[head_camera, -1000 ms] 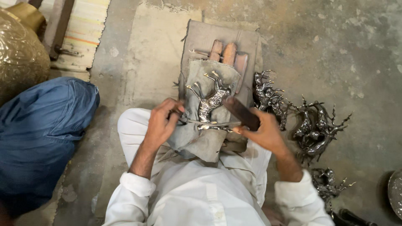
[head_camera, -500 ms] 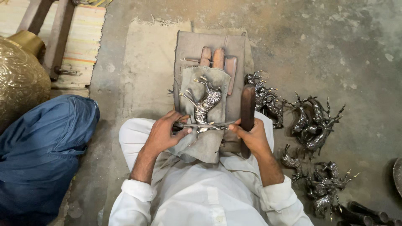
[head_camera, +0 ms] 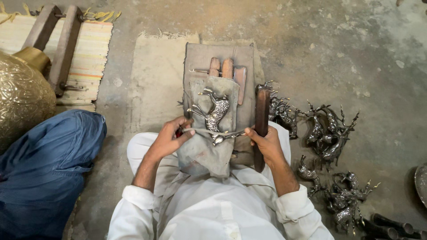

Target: The person sits cross-legged on the floor and files the surface of a silver-toned cast animal figurine clamped to a lap cushion, using a flat file in repeated strokes. They reposition the figurine, use a small punch-like tool on its details, and continue filing, with many finished figurines lying on the floor beside them.

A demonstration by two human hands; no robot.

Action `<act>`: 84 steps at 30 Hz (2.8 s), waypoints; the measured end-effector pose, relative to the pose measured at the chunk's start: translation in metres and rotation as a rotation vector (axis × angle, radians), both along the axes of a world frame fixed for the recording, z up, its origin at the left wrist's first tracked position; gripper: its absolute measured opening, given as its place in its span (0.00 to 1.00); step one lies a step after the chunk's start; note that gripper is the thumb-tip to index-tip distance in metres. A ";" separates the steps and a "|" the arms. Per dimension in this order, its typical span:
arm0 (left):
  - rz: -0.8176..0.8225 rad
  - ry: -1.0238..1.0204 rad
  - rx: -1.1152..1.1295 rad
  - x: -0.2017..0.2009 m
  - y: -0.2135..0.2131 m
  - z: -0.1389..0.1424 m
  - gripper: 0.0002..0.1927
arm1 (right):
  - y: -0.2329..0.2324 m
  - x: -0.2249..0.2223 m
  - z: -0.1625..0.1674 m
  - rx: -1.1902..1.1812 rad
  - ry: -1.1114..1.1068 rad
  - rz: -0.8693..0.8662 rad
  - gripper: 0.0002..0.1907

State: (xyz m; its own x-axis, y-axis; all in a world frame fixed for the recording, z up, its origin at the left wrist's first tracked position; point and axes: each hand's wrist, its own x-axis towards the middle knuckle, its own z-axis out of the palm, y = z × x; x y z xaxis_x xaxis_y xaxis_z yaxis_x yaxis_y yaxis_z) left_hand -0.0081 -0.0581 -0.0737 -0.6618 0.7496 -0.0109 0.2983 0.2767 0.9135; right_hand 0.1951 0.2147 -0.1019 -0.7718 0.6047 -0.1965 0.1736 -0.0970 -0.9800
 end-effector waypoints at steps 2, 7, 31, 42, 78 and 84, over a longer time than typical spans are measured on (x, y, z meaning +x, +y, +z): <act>0.051 0.030 0.033 -0.004 0.005 -0.001 0.15 | 0.000 -0.001 0.001 0.001 -0.003 0.015 0.13; 0.131 0.382 0.337 -0.003 0.024 -0.001 0.11 | 0.003 -0.005 0.006 -0.028 -0.018 0.015 0.13; 0.137 0.310 -0.126 -0.024 0.010 0.036 0.11 | 0.005 -0.018 0.027 -0.009 -0.022 -0.068 0.14; -0.004 0.074 0.068 -0.042 0.047 0.032 0.11 | 0.005 -0.019 0.030 -0.009 -0.044 -0.072 0.14; 0.092 -0.131 -0.011 -0.032 0.043 0.008 0.14 | 0.023 0.005 0.026 -0.083 -0.044 -0.003 0.17; 0.269 0.029 0.107 -0.015 0.014 0.001 0.11 | 0.028 0.046 0.037 -0.275 -0.187 -0.051 0.19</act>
State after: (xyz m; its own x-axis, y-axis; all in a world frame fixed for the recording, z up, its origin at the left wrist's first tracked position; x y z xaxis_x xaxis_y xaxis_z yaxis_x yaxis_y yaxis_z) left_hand -0.0230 -0.0436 -0.0723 -0.8360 0.5428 0.0804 0.2535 0.2522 0.9339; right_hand 0.2408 0.2430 -0.0648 -0.6775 0.5460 -0.4929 0.3357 -0.3667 -0.8677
